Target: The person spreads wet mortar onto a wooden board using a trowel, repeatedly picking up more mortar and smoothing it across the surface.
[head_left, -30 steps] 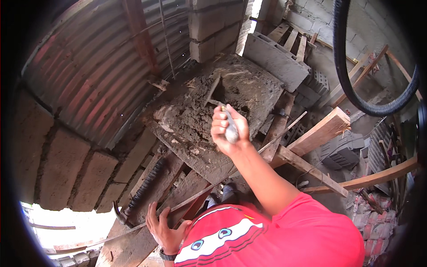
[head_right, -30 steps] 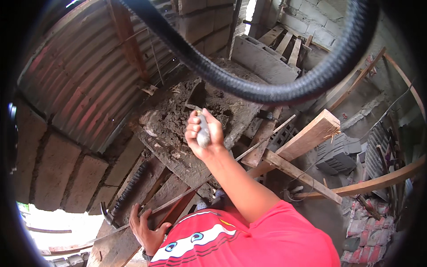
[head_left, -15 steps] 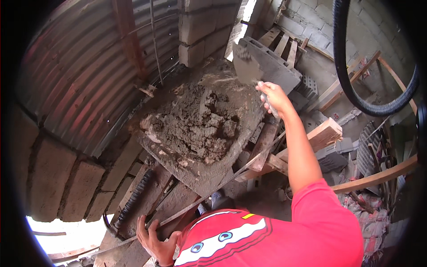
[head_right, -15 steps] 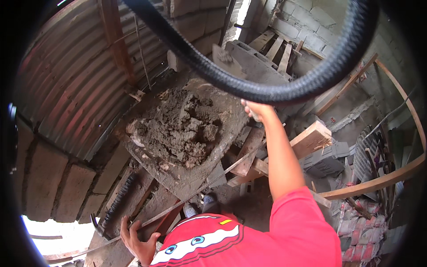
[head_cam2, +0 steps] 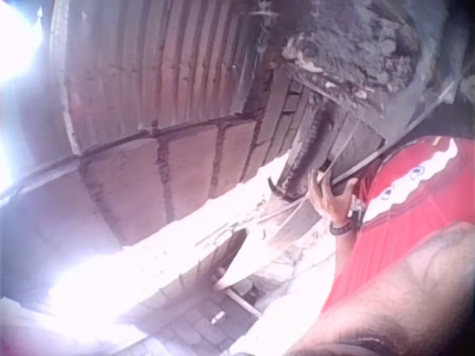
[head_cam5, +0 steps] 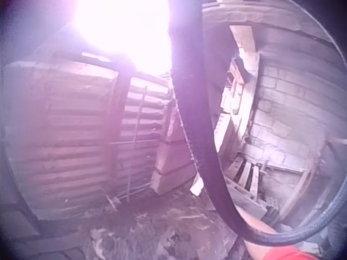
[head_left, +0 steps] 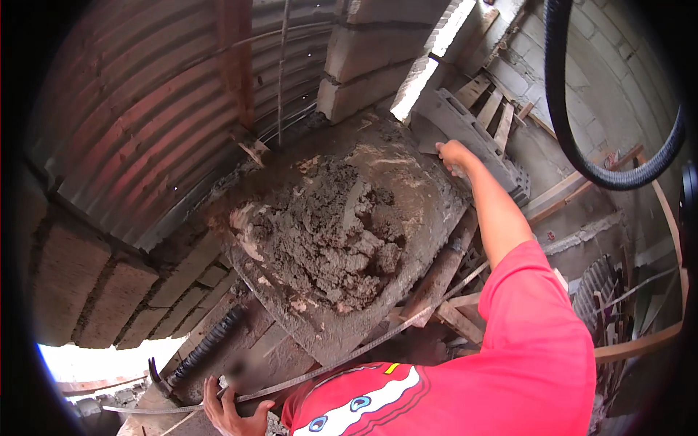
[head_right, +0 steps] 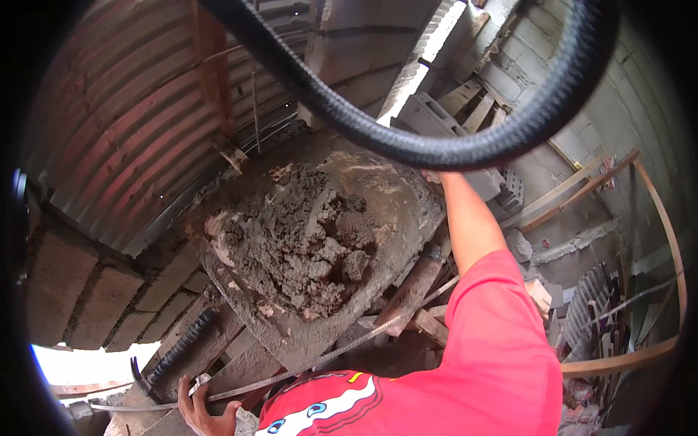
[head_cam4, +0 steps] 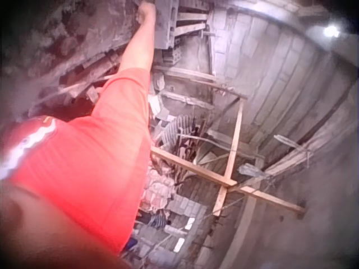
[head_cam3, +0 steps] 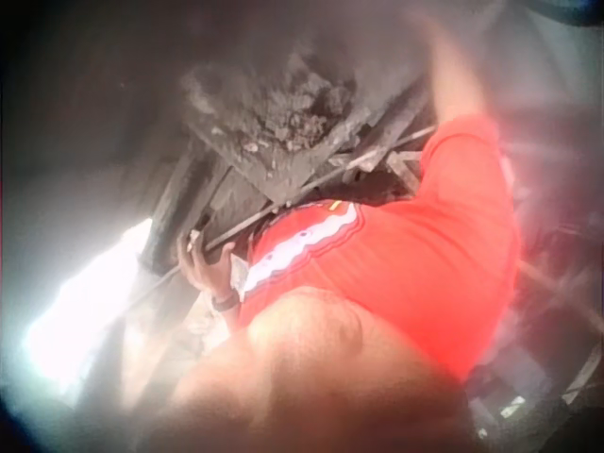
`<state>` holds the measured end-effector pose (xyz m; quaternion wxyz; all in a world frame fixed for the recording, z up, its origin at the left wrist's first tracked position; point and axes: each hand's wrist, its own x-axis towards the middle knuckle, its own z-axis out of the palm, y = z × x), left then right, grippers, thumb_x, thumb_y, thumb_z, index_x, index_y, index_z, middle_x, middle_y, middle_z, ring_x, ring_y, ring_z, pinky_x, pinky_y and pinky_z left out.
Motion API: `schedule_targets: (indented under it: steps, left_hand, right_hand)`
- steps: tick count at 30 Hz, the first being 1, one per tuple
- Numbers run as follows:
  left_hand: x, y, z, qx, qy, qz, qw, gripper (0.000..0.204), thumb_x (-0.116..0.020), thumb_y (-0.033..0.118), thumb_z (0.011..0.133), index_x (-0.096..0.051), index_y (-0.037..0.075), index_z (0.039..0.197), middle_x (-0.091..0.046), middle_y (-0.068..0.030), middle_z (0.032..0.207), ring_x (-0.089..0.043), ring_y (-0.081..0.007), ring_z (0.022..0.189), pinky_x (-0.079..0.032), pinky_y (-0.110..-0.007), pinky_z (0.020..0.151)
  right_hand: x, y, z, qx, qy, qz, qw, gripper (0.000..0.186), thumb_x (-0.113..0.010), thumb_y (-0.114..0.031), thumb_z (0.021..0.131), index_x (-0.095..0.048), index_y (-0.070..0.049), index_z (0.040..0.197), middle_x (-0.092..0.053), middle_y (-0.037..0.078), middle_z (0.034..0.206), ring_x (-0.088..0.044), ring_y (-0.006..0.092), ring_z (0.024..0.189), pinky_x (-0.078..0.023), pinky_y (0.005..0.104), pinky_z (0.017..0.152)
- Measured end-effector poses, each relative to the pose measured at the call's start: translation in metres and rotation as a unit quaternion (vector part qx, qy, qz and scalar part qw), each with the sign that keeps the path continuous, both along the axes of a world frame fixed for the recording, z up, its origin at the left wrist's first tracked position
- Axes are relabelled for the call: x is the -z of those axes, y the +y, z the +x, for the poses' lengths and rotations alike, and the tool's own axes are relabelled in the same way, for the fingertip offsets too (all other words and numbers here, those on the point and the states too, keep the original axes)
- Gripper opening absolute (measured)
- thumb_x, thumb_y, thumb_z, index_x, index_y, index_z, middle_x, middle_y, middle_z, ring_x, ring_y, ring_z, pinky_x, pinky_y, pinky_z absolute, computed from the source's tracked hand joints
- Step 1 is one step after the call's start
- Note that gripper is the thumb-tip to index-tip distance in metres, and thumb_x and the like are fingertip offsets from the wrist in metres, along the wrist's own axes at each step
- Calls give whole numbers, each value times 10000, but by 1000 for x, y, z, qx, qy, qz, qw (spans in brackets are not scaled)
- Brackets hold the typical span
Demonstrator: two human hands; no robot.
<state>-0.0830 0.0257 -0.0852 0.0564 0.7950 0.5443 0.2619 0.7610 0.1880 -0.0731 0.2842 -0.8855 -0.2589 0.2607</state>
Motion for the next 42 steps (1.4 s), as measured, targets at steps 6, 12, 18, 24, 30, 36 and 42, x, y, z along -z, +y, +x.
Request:
schedule_targets:
  steps: [6,12,18,24,30,36,42]
  left_hand:
    - [-6,-2,8,-20,-14,-14,1000,808,-869,714,780,-778,113,1313,-655,-210,1464,-630,-438,1325,-508,-545,1100]
    - [-3,-2,4,-19,5,-24,1000,801,-847,732,792,-773,112,1295,-665,-190,1456,-633,-435,1313,-514,-536,1082]
    - [8,-5,-1,-33,25,-33,999,813,-833,749,772,-723,102,1252,-601,-199,1532,-578,-453,1376,-457,-573,1122]
    - [11,-11,-2,-34,9,-24,999,867,-809,783,756,-685,77,1243,-550,-213,1591,-543,-463,1415,-421,-588,1137]
    - [8,-12,-4,-17,-16,-31,999,842,-840,751,734,-696,84,1228,-556,-203,1585,-533,-459,1429,-422,-583,1146]
    - [4,-15,-12,13,-17,-35,999,872,-840,787,701,-710,62,1168,-580,-217,1525,-541,-480,1408,-433,-611,1139]
    - [4,-10,-15,46,-41,-35,998,837,-877,733,685,-706,65,1160,-587,-204,1523,-543,-475,1405,-428,-606,1143]
  right_hand:
    - [-12,79,-18,-68,-67,-94,991,605,-546,-470,1115,-692,113,1181,-705,183,873,-616,278,570,-495,474,467]
    - [-19,75,-52,-322,-228,-12,919,569,-525,-483,1112,-683,35,1288,-748,312,1133,-750,462,911,-585,571,763]
    - [-76,36,-203,-415,-350,11,840,514,-553,-521,1097,-658,-24,1176,-734,328,1048,-691,546,1027,-534,607,911]
    - [-96,-14,-258,-480,-323,-73,812,466,-556,-507,1103,-630,-47,1113,-742,274,984,-692,518,997,-538,607,880]
    - [-136,-93,-290,-462,-388,-35,797,327,-675,-349,1029,-572,-49,1108,-714,240,850,-696,506,869,-534,604,787]
    - [-123,-153,-385,-423,-416,-98,799,257,-604,-88,919,-490,8,1129,-719,220,822,-733,451,737,-605,541,660]
    - [-85,-159,-420,-362,-329,-149,859,357,-617,-126,926,-484,41,1212,-738,301,917,-754,478,857,-615,576,811]
